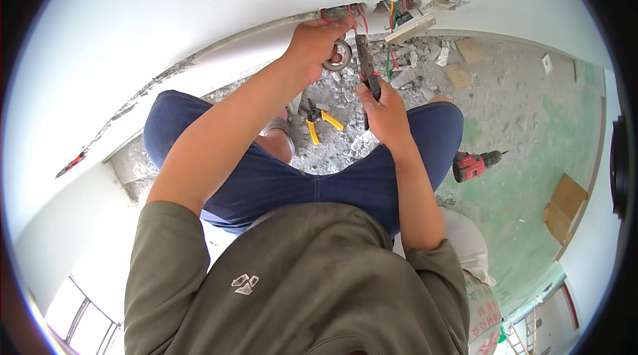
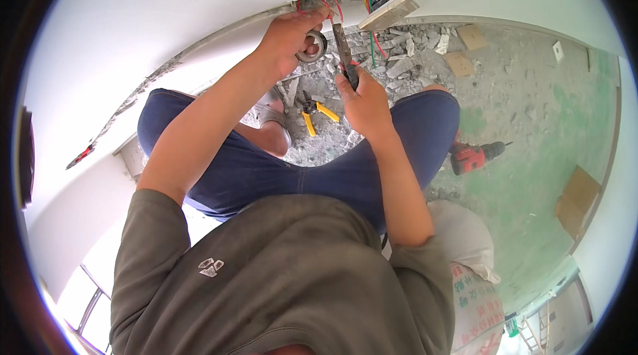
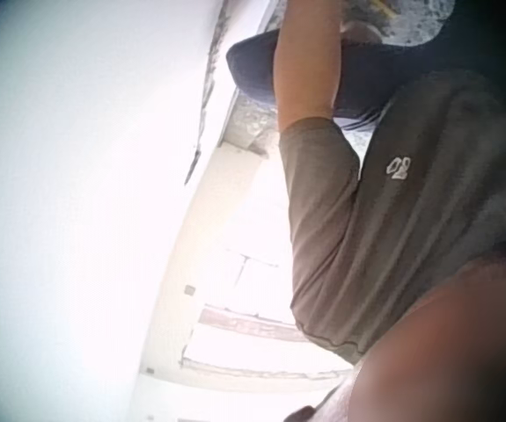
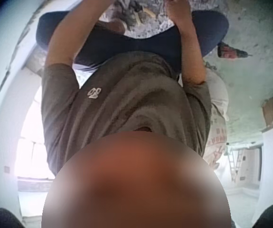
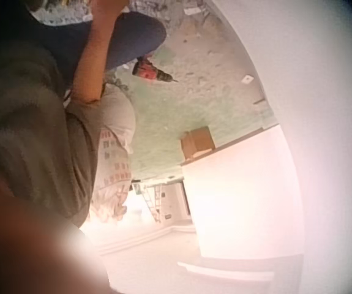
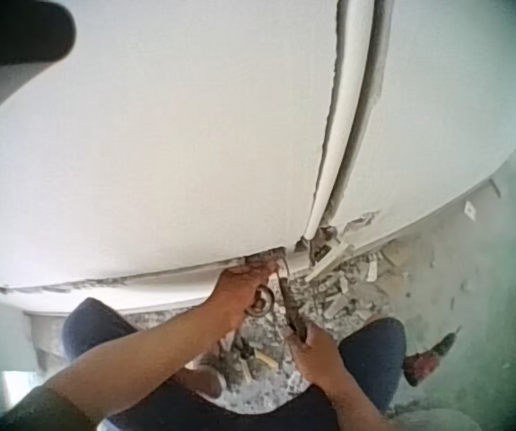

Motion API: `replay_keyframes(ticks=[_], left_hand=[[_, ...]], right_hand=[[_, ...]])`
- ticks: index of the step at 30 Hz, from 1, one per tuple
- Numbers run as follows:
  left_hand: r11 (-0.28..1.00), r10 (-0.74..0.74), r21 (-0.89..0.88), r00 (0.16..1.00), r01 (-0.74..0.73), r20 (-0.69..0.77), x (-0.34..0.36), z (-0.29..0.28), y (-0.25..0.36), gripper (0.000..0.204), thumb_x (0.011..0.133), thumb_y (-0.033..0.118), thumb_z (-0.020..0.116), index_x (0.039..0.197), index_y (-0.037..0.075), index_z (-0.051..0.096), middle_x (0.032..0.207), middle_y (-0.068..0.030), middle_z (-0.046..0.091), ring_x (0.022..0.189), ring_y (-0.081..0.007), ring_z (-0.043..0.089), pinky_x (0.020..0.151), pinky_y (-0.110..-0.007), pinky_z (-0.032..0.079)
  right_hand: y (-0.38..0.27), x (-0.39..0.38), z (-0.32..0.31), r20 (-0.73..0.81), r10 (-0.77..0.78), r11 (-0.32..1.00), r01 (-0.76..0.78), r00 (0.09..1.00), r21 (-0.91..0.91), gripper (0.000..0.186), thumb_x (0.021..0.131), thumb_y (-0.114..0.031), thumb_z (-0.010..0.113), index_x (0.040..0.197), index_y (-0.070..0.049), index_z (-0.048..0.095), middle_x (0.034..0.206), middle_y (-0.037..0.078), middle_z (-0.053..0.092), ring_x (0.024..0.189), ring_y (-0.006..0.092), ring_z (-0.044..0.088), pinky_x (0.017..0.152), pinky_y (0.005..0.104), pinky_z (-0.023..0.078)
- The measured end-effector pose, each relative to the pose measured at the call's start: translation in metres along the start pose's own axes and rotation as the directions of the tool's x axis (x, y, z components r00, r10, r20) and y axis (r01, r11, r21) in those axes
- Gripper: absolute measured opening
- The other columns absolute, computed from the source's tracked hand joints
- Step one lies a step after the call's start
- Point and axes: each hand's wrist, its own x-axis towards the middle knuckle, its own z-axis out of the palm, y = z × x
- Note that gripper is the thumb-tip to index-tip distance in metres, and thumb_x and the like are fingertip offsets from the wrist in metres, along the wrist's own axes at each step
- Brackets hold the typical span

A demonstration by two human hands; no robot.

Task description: Stripping and insulating electrical wires for a wall outlet installation in a renovation setting.

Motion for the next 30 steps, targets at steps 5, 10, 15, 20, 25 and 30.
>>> replay_keyframes(ticks=[5, 10, 15, 20, 25, 30], left_hand=[[1.0, 0.003, 0.004, 1.0, -0.003, 0.013, -0.001, -0.001, -0.001, 0.024, 0.083, 0.028, 0.074, 0.084, 0.005, 0.068, 0.07, -0.0012, 0.051, 0.05, -0.013, 0.04, 0.048, -0.03, 0.038], [1.0, 0.016, 0.004, 1.0, -0.016, 0.02, -0.003, 0.0, 0.0, 0.023, 0.084, 0.027, 0.073, 0.085, 0.005, 0.067, 0.07, -0.0003, 0.051, 0.051, -0.0124, 0.04, 0.048, -0.03, 0.038], [1.0, -0.007, -0.005, 1.0, 0.008, 0.016, -0.005, 0.002, 0.003, 0.024, 0.084, 0.027, 0.073, 0.082, 0.004, 0.065, 0.071, -0.0005, 0.052, 0.053, -0.0121, 0.04, 0.048, -0.03, 0.038], [1.0, 0.024, 0.016, 1.0, -0.024, 0.012, -0.001, -0.001, 0.001, 0.026, 0.083, 0.027, 0.074, 0.079, 0.003, 0.063, 0.069, -0.001, 0.051, 0.053, -0.0124, 0.04, 0.049, -0.03, 0.039], [0.999, 0.028, 0.026, 0.999, -0.028, 0.018, 0.001, -0.002, -0.001, 0.028, 0.082, 0.028, 0.075, 0.078, 0.004, 0.061, 0.07, -0.0015, 0.053, 0.053, -0.0129, 0.041, 0.048, -0.03, 0.039], [1.0, 0.013, 0.025, 1.0, -0.013, 0.001, 0.002, -0.002, -0.002, 0.028, 0.082, 0.028, 0.075, 0.079, 0.002, 0.063, 0.071, -0.002, 0.054, 0.053, -0.0133, 0.041, 0.048, -0.03, 0.039]], right_hand=[[-0.008, -0.003, 0.008, -0.196, -0.189, 0.929, 0.11, 0.962, -0.354, 0.045, 0.092, -0.035, 0.055, 0.116, 0.002, 0.056, 0.092, 0.021, 0.065, 0.091, 0.0397, 0.062, 0.081, 0.043, 0.047], [-0.01, 0.001, 0.006, -0.139, -0.114, 0.961, 0.074, 0.984, -0.266, 0.042, 0.093, -0.035, 0.055, 0.111, 0.003, 0.057, 0.093, 0.019, 0.065, 0.077, 0.0325, 0.062, 0.073, 0.0378, 0.047], [0.001, 0.005, -0.005, 0.56, -0.228, 0.193, -0.527, 0.796, 0.827, 0.026, 0.094, -0.026, 0.054, 0.104, -0.002, 0.057, 0.089, 0.009, 0.062, 0.048, 0.0011, 0.033, 0.054, 0.0203, 0.033], [-0.014, 0.001, -0.007, 0.402, -0.019, 0.603, -0.31, 0.915, 0.735, 0.034, 0.095, -0.026, 0.053, 0.115, 0.001, 0.055, 0.091, 0.008, 0.062, 0.056, 0.0077, 0.046, 0.06, 0.0238, 0.04], [-0.012, -0.001, -0.001, 0.043, 0.039, 0.986, -0.031, 0.998, -0.165, 0.035, 0.093, -0.026, 0.055, 0.115, 0.001, 0.057, 0.093, 0.012, 0.065, 0.075, 0.0186, 0.06, 0.069, 0.0316, 0.047], [-0.021, -0.006, 0.005, -0.244, -0.264, 0.828, 0.089, 0.933, -0.554, 0.036, 0.088, -0.024, 0.061, 0.113, 0.002, 0.056, 0.099, 0.018, 0.059, 0.092, 0.035, 0.061, 0.077, 0.0437, 0.048]])
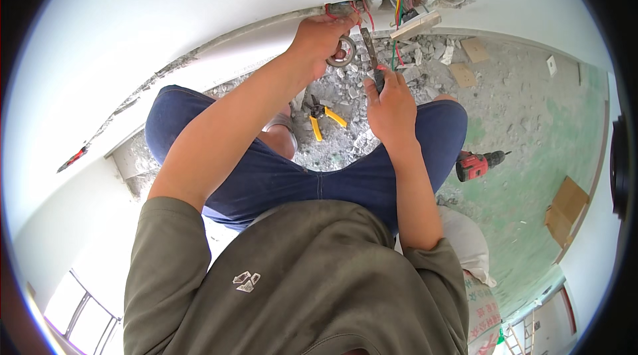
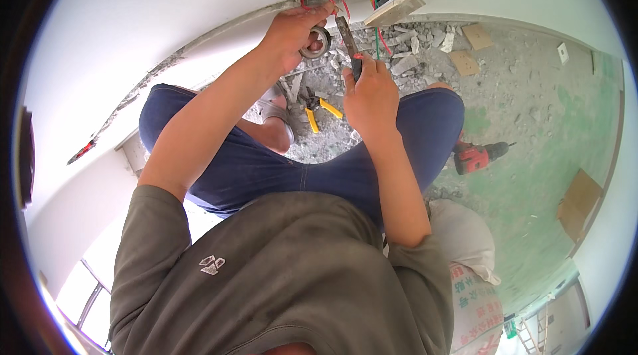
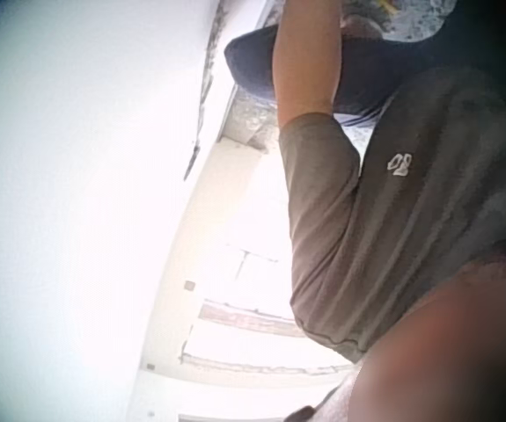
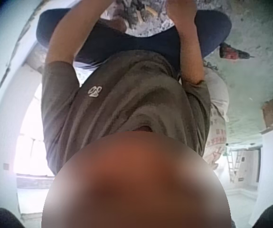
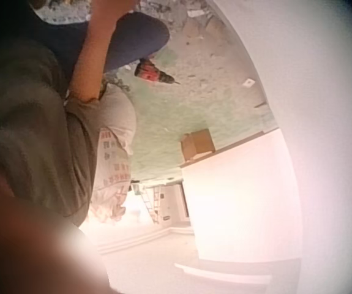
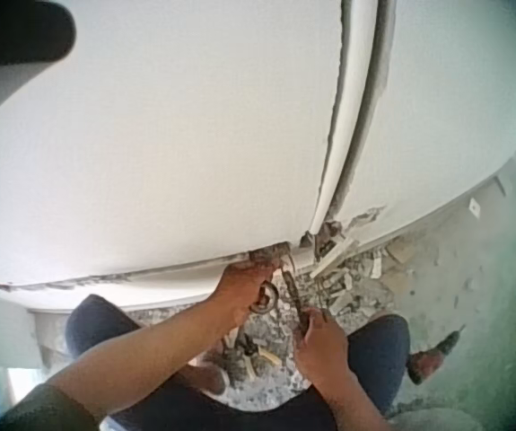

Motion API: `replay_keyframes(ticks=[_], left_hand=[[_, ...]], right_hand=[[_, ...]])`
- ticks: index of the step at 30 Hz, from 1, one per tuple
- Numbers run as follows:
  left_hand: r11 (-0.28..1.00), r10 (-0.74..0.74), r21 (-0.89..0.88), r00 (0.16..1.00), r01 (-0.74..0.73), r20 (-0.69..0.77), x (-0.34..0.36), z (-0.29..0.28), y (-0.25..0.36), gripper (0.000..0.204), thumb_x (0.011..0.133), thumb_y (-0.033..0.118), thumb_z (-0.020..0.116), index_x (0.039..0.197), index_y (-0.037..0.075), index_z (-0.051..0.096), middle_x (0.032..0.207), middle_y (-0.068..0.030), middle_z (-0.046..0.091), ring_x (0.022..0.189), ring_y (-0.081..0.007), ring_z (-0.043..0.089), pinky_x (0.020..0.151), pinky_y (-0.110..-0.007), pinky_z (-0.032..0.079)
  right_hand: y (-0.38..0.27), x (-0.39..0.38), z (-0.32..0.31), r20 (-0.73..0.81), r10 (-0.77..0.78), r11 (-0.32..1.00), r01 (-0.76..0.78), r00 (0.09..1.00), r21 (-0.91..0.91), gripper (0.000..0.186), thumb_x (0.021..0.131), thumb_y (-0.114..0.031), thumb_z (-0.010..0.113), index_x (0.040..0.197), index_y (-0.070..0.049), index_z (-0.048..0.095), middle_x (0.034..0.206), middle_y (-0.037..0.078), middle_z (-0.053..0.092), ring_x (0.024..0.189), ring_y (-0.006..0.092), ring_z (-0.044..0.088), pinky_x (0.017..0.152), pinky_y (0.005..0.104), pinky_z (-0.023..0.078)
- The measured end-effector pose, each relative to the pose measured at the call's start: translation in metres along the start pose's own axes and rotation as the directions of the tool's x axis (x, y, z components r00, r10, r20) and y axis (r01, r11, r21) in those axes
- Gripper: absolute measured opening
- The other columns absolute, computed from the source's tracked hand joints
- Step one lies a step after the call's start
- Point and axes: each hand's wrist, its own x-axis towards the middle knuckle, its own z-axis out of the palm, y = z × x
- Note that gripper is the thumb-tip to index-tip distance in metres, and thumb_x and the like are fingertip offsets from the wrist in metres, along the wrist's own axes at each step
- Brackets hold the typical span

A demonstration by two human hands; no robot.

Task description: Stripping and insulating electrical wires for a wall outlet installation in a renovation setting.

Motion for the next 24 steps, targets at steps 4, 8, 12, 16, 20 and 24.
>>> replay_keyframes(ticks=[4, 8, 12, 16, 20, 24], left_hand=[[1.0, 0.001, -0.006, 1.0, -0.001, -0.004, -0.002, 0.002, 0.001, 0.027, 0.083, 0.027, 0.074, 0.082, 0.002, 0.065, 0.071, -0.0019, 0.054, 0.053, -0.0135, 0.041, 0.047, -0.03, 0.039], [1.0, 0.013, -0.014, 1.0, -0.013, 0.027, 0.0, 0.0, 0.0, 0.026, 0.083, 0.027, 0.074, 0.082, 0.003, 0.066, 0.071, -0.0016, 0.054, 0.053, -0.0134, 0.042, 0.047, -0.03, 0.039], [1.0, 0.027, -0.005, 1.0, -0.027, 0.014, 0.001, -0.001, -0.001, 0.025, 0.083, 0.026, 0.074, 0.082, 0.002, 0.065, 0.071, -0.0017, 0.054, 0.053, -0.013, 0.042, 0.046, -0.03, 0.038], [0.999, 0.001, -0.046, 1.0, -0.001, 0.01, -0.006, 0.002, 0.005, 0.026, 0.083, 0.025, 0.074, 0.081, 0.002, 0.063, 0.071, -0.0023, 0.055, 0.053, -0.0128, 0.042, 0.046, -0.03, 0.038], [0.999, -0.032, -0.031, 0.999, 0.032, 0.003, -0.006, 0.004, 0.006, 0.027, 0.082, 0.026, 0.074, 0.08, 0.003, 0.061, 0.071, -0.0025, 0.054, 0.053, -0.0131, 0.042, 0.048, -0.03, 0.038], [0.998, -0.021, -0.052, 1.0, 0.021, 0.004, -0.003, 0.0, 0.002, 0.029, 0.081, 0.028, 0.075, 0.078, 0.003, 0.06, 0.069, -0.0027, 0.052, 0.052, -0.0133, 0.041, 0.048, -0.031, 0.039]], right_hand=[[-0.005, 0.0, -0.003, -0.057, -0.038, 0.996, 0.033, 0.998, -0.088, 0.036, 0.087, -0.023, 0.062, 0.112, 0.002, 0.056, 0.096, 0.017, 0.059, 0.089, 0.0349, 0.061, 0.076, 0.0433, 0.048], [-0.008, 0.001, -0.004, -0.036, -0.024, 0.991, 0.019, 0.999, -0.133, 0.035, 0.087, -0.023, 0.062, 0.11, 0.002, 0.056, 0.096, 0.017, 0.06, 0.089, 0.0348, 0.061, 0.076, 0.043, 0.049], [-0.005, 0.002, 0.001, -0.031, -0.024, 0.997, 0.021, 0.999, -0.079, 0.032, 0.09, -0.024, 0.058, 0.109, 0.002, 0.057, 0.091, 0.017, 0.06, 0.078, 0.0326, 0.062, 0.071, 0.0409, 0.049], [0.012, 0.017, -0.007, 0.514, 0.086, 0.822, -0.352, 0.854, 0.448, 0.034, 0.095, -0.029, 0.053, 0.111, 0.0, 0.057, 0.089, 0.01, 0.062, 0.059, 0.0166, 0.054, 0.062, 0.0309, 0.045], [0.03, 0.008, 0.011, 0.618, -0.367, -0.282, -0.716, 0.695, 0.638, 0.034, 0.097, -0.031, 0.049, 0.112, -0.001, 0.055, 0.09, 0.009, 0.06, 0.054, 0.0071, 0.042, 0.058, 0.0234, 0.039], [0.02, 0.008, 0.007, 0.602, -0.393, -0.255, -0.711, 0.695, 0.655, 0.037, 0.099, -0.03, 0.046, 0.116, 0.001, 0.053, 0.093, 0.011, 0.063, 0.055, 0.0087, 0.045, 0.063, 0.024, 0.042]])
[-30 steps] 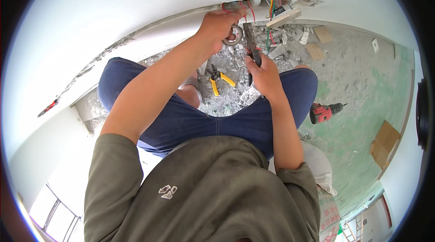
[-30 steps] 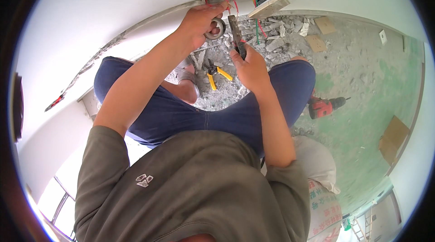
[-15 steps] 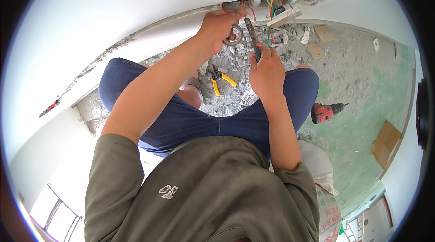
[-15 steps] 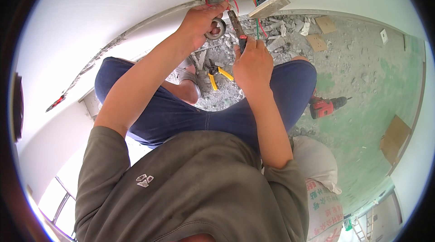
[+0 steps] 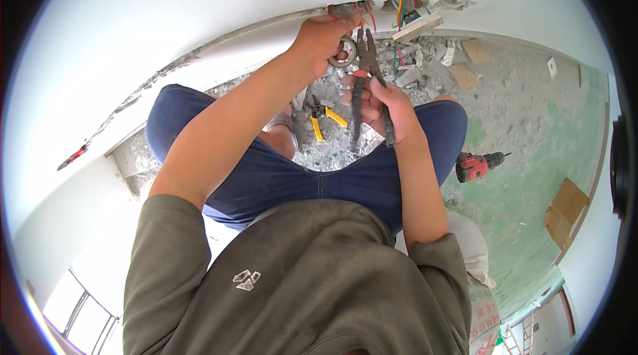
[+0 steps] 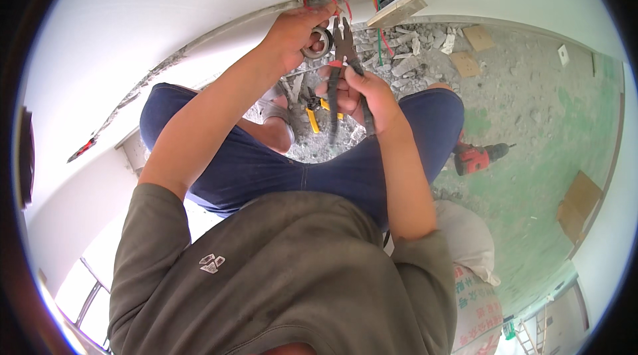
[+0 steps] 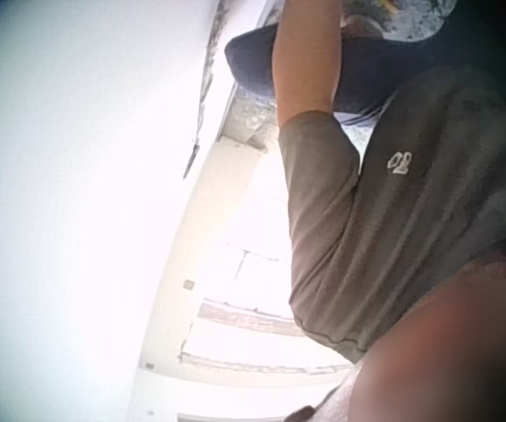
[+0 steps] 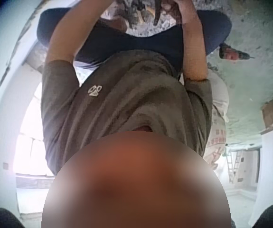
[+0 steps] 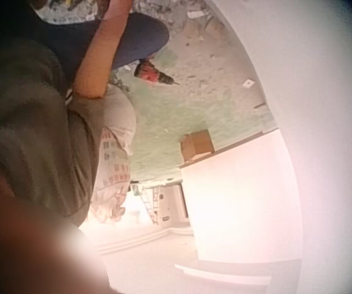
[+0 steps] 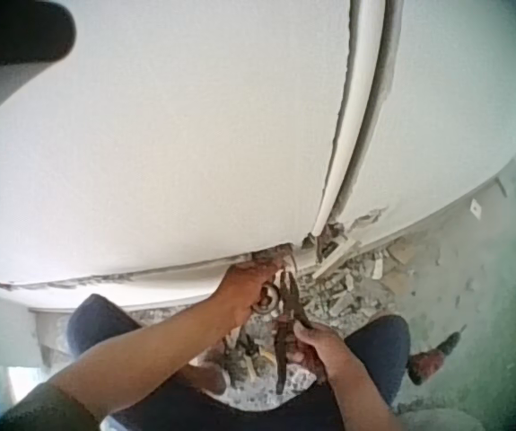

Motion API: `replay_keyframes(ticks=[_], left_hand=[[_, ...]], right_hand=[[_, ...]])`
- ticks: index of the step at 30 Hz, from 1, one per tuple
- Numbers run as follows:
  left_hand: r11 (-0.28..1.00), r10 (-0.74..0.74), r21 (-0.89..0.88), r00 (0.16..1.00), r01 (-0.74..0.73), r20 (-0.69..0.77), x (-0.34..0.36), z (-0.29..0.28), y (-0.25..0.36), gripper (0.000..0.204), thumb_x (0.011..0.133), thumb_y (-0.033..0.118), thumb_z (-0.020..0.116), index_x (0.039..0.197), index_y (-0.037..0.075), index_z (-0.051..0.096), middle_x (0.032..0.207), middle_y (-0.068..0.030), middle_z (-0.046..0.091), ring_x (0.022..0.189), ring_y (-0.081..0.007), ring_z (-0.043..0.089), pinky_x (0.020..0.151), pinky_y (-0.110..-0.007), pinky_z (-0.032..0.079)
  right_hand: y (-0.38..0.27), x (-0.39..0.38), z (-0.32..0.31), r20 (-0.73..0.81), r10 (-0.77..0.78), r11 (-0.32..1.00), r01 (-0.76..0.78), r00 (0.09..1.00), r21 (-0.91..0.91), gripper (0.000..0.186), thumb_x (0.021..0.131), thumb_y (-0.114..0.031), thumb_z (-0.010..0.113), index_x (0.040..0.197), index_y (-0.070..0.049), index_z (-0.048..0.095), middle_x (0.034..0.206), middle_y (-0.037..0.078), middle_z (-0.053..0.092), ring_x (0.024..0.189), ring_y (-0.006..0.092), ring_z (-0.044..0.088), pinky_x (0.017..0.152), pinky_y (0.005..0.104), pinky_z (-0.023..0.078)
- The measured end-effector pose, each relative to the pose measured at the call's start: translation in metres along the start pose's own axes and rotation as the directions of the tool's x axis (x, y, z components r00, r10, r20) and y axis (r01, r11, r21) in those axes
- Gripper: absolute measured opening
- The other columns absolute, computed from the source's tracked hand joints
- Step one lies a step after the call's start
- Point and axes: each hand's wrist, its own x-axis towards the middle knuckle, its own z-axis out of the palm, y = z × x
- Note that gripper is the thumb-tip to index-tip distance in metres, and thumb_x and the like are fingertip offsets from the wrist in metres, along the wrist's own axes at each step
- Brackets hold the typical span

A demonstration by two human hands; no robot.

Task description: Stripping and insulating electrical wires for a wall outlet installation in a renovation setting.

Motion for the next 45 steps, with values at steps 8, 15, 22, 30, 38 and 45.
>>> replay_keyframes(ticks=[8, 15, 22, 30, 38, 45], left_hand=[[0.999, 0.017, 0.05, 1.0, -0.016, -0.008, 0.003, 0.001, -0.001, 0.029, 0.081, 0.028, 0.076, 0.077, 0.003, 0.062, 0.069, -0.0022, 0.052, 0.05, -0.0136, 0.04, 0.047, -0.031, 0.039], [0.995, 0.046, 0.089, 0.999, -0.044, -0.012, 0.002, 0.001, -0.003, 0.023, 0.084, 0.026, 0.072, 0.088, 0.004, 0.066, 0.076, -0.001, 0.055, 0.057, -0.0115, 0.044, 0.048, -0.028, 0.038], [0.992, 0.053, 0.12, 0.998, -0.049, -0.031, -0.002, 0.004, -0.002, 0.025, 0.084, 0.028, 0.072, 0.089, 0.004, 0.068, 0.081, -0.0007, 0.06, 0.066, -0.0111, 0.048, 0.051, -0.029, 0.041], [0.999, 0.016, 0.047, 1.0, -0.015, -0.016, -0.001, 0.002, 0.0, 0.023, 0.083, 0.026, 0.073, 0.088, 0.004, 0.067, 0.076, -0.0008, 0.057, 0.06, -0.0119, 0.045, 0.05, -0.029, 0.04], [1.0, 0.003, -0.007, 1.0, -0.002, 0.027, 0.002, 0.004, 0.001, 0.023, 0.083, 0.024, 0.074, 0.083, 0.004, 0.063, 0.07, -0.0007, 0.053, 0.053, -0.0126, 0.042, 0.047, -0.03, 0.039], [0.996, 0.044, 0.084, 0.999, -0.042, -0.024, -0.001, 0.005, 0.0, 0.024, 0.082, 0.026, 0.074, 0.081, 0.004, 0.064, 0.072, -0.0005, 0.053, 0.054, -0.0122, 0.041, 0.047, -0.029, 0.038]], right_hand=[[0.008, 0.001, 0.014, -0.2, -0.65, -0.101, -0.344, 0.733, -0.934, 0.04, 0.091, -0.029, 0.057, 0.116, 0.002, 0.055, 0.099, 0.02, 0.063, 0.09, 0.0384, 0.061, 0.078, 0.0443, 0.048], [0.007, 0.004, 0.025, -0.111, -0.71, -0.347, -0.483, 0.695, -0.804, 0.037, 0.089, -0.027, 0.059, 0.113, 0.0, 0.057, 0.098, 0.016, 0.062, 0.093, 0.0332, 0.061, 0.08, 0.0443, 0.046], [0.009, 0.005, 0.014, 0.099, -0.737, -0.511, -0.454, 0.669, -0.73, 0.031, 0.089, -0.025, 0.06, 0.107, 0.0, 0.06, 0.095, 0.016, 0.063, 0.088, 0.0332, 0.062, 0.077, 0.0434, 0.047], [-0.009, 0.005, 0.006, -0.367, -0.114, 0.715, -0.18, 0.923, -0.676, 0.027, 0.096, -0.026, 0.053, 0.105, -0.001, 0.055, 0.084, 0.01, 0.062, 0.068, 0.022, 0.061, 0.062, 0.0376, 0.049], [-0.008, -0.002, 0.007, -0.25, -0.055, 0.932, -0.041, 0.967, -0.36, 0.037, 0.097, -0.027, 0.05, 0.124, -0.001, 0.051, 0.1, 0.012, 0.066, 0.083, 0.0233, 0.063, 0.072, 0.0351, 0.049], [0.004, 0.002, 0.015, -0.17, -0.664, -0.165, -0.365, 0.728, -0.916, 0.039, 0.088, -0.023, 0.059, 0.118, 0.001, 0.051, 0.107, 0.022, 0.059, 0.093, 0.0387, 0.061, 0.08, 0.0435, 0.049]])
